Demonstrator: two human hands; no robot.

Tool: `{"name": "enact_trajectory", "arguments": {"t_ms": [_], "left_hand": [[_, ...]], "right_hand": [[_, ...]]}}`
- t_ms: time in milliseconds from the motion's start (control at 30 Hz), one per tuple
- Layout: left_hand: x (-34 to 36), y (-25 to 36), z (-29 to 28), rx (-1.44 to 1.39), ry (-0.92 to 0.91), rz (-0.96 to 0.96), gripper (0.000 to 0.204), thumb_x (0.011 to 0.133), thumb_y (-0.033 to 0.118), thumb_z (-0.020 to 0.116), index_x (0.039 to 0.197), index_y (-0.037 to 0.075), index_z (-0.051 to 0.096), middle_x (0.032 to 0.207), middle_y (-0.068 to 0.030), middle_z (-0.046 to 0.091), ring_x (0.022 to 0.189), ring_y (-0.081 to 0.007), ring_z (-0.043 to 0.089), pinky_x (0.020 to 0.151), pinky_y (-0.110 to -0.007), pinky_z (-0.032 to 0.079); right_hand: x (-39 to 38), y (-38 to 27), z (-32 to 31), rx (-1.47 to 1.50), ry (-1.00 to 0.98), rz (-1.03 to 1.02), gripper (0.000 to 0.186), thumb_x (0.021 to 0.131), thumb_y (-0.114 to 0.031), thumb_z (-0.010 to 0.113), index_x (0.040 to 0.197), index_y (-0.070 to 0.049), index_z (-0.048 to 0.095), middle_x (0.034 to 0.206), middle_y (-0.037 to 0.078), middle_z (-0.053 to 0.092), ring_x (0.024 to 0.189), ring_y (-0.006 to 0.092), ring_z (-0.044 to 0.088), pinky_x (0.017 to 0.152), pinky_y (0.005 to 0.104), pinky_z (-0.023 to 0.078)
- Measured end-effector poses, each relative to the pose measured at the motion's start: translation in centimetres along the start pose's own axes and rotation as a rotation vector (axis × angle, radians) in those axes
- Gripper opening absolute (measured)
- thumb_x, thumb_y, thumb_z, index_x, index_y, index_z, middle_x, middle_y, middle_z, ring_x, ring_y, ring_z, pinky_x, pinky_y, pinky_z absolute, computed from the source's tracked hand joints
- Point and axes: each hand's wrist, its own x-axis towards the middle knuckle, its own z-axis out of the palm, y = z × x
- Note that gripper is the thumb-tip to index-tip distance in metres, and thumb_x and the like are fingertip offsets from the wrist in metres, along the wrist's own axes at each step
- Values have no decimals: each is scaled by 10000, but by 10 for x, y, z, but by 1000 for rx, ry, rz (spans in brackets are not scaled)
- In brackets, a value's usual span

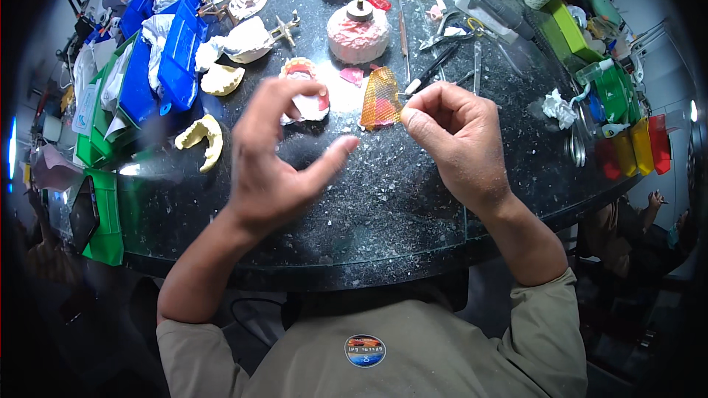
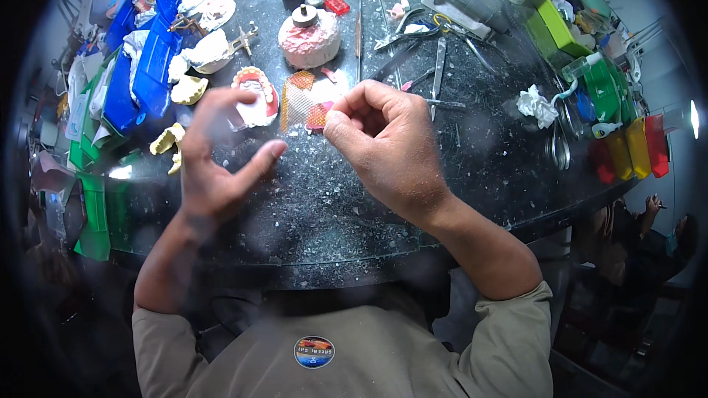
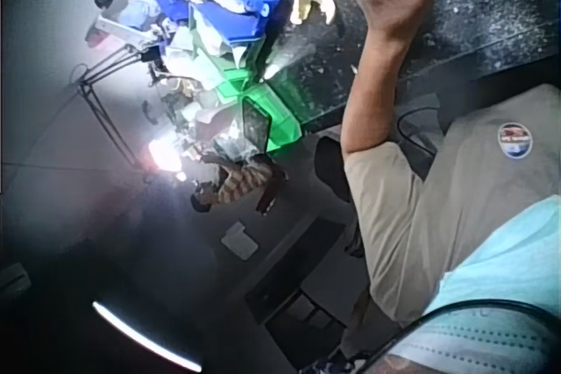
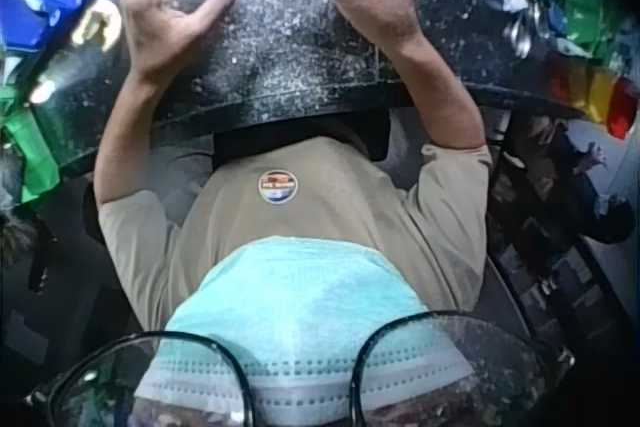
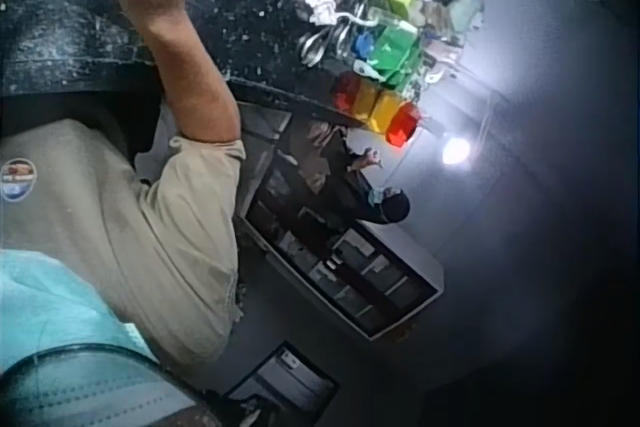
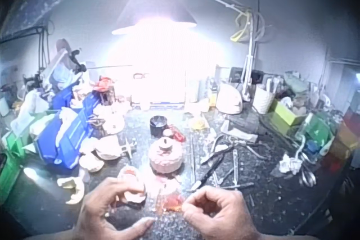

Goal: The dental technician fits a gold-colored wax mesh pattern onto a plaster model of a lower jaw and marks the mesh with a black pen.

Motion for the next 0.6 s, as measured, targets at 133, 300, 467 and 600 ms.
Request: {"name": "enact_trajectory", "arguments": {"t_ms": [133,300,467,600], "left_hand": [[-10,10,11,-224,-48,-78,147,760,85,727,858,34,629,729,-36,584,555,-96,484,507,-238,392],[-14,13,14,-249,31,-34,75,798,48,689,802,14,622,648,-37,542,490,-89,451,465,-235,364],[-20,12,14,-216,94,-78,111,829,26,657,757,-5,579,620,-28,487,498,-71,430,465,-229,341],[-18,12,15,-192,126,-52,145,826,23,659,729,3,553,613,-29,474,507,-72,409,466,-236,323]], "right_hand": [[-2,3,9,14,-12,-34,57,821,-15,636,779,17,614,664,-29,581,592,-2,495,511,172,395],[-6,5,16,10,-55,-81,64,787,-19,657,760,12,608,666,-29,552,603,11,490,529,190,413],[-11,4,19,-86,-87,-134,54,837,-26,641,810,3,604,684,-35,550,608,6,476,523,184,397],[-14,2,20,-96,-92,-128,63,832,-35,650,815,7,605,688,-30,559,603,6,493,527,184,416]]}}
